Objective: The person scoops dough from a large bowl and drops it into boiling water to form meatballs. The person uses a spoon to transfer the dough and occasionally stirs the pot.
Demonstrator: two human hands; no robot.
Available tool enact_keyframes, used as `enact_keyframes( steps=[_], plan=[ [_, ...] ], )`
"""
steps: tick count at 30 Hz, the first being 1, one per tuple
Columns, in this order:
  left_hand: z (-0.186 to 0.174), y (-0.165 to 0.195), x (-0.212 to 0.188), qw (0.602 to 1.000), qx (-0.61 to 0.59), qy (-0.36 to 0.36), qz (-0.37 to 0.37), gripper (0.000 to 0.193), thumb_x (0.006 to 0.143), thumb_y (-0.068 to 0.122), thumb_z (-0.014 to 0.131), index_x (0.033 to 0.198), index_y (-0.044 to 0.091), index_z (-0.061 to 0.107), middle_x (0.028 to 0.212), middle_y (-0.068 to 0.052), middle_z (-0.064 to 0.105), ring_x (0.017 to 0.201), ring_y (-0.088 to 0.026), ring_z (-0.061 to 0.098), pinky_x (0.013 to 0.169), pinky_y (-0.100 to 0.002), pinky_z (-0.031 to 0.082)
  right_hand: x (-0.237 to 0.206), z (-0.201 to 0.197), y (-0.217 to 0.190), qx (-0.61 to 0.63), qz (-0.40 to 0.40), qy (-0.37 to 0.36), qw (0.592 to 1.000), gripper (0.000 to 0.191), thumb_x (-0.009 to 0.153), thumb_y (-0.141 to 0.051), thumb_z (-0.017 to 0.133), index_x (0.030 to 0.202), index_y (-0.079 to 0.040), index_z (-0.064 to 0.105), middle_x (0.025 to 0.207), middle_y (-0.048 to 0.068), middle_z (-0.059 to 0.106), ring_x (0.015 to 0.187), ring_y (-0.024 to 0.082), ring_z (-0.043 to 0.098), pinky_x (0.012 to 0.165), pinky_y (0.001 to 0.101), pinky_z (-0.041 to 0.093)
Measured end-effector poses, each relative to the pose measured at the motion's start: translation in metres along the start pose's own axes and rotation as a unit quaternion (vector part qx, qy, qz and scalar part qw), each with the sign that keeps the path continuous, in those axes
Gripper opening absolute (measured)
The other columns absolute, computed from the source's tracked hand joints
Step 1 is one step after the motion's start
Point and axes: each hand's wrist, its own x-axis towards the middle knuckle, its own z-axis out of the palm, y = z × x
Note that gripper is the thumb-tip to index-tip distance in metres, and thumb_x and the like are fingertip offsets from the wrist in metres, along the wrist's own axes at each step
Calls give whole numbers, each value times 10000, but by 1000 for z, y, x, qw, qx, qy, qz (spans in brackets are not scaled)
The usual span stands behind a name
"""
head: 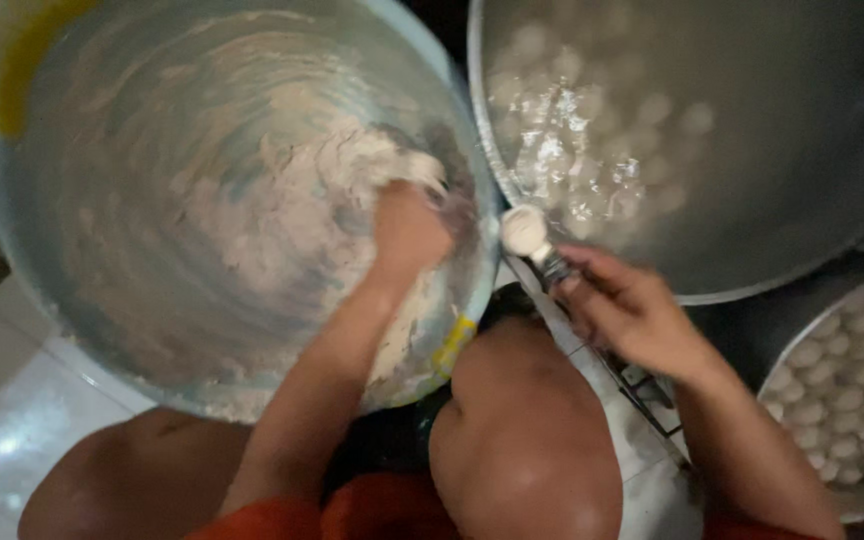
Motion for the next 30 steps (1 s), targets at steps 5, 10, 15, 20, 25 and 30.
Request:
enact_keyframes(
  steps=[5, 10, 15, 20, 25, 30],
  plan=[
    [-5, -67, 57, 965, 159, 171, -120, 790, 926, 629, 674, 933, -161, 672, 942, -341, 684, 907, -469, 672, 860, -519, 523, 7, -67, 21, -151, -32, 210, 965, 460, 1001, -136, 571, 1456, -66, 579, 889, 120, 707, 661, 200, 613, 560, 355, 498],
    [41, -57, 21, 973, 3, 177, -146, 665, 931, 538, 697, 967, -126, 686, 935, -313, 684, 892, -434, 670, 863, -485, 524, 11, -106, 32, -427, -44, 313, 847, 436, 968, -121, 653, 1387, -2, 642, 1065, 310, 699, 945, 468, 676, 783, 524, 528],
    [33, -24, -14, 974, -164, 130, 91, 263, 922, 258, 664, 1073, 51, 721, 937, -180, 723, 841, -356, 689, 801, -452, 539, 5, -101, 28, -384, -125, 341, 849, 284, 1069, -81, 612, 1318, 52, 590, 1135, 278, 697, 1016, 391, 705, 839, 462, 551],
    [4, 23, -40, 947, -122, 196, 224, 99, 978, 170, 665, 968, 84, 712, 890, -99, 707, 813, -345, 675, 743, -436, 548, 1, -48, 17, -2, -136, 202, 970, 237, 1114, -75, 569, 1342, -9, 573, 969, 109, 613, 777, 171, 559, 648, 310, 466],
    [-9, 49, -43, 938, 29, 194, 286, 176, 863, 201, 770, 744, 125, 665, 690, -75, 654, 597, -341, 620, 547, -472, 490, -7, 6, -15, -76, -65, 45, 994, 388, 977, -124, 595, 1361, -68, 606, 930, 61, 715, 710, 134, 618, 578, 287, 513],
    [-12, 56, -47, 950, -76, 136, 270, 139, 774, 192, 798, 834, 117, 699, 740, -109, 672, 642, -335, 664, 581, -428, 524, -8, 32, -31, -228, -320, 94, 915, 400, 1002, -99, 620, 1393, -20, 589, 1083, 145, 704, 912, 116, 671, 785, 262, 534]
  ],
)
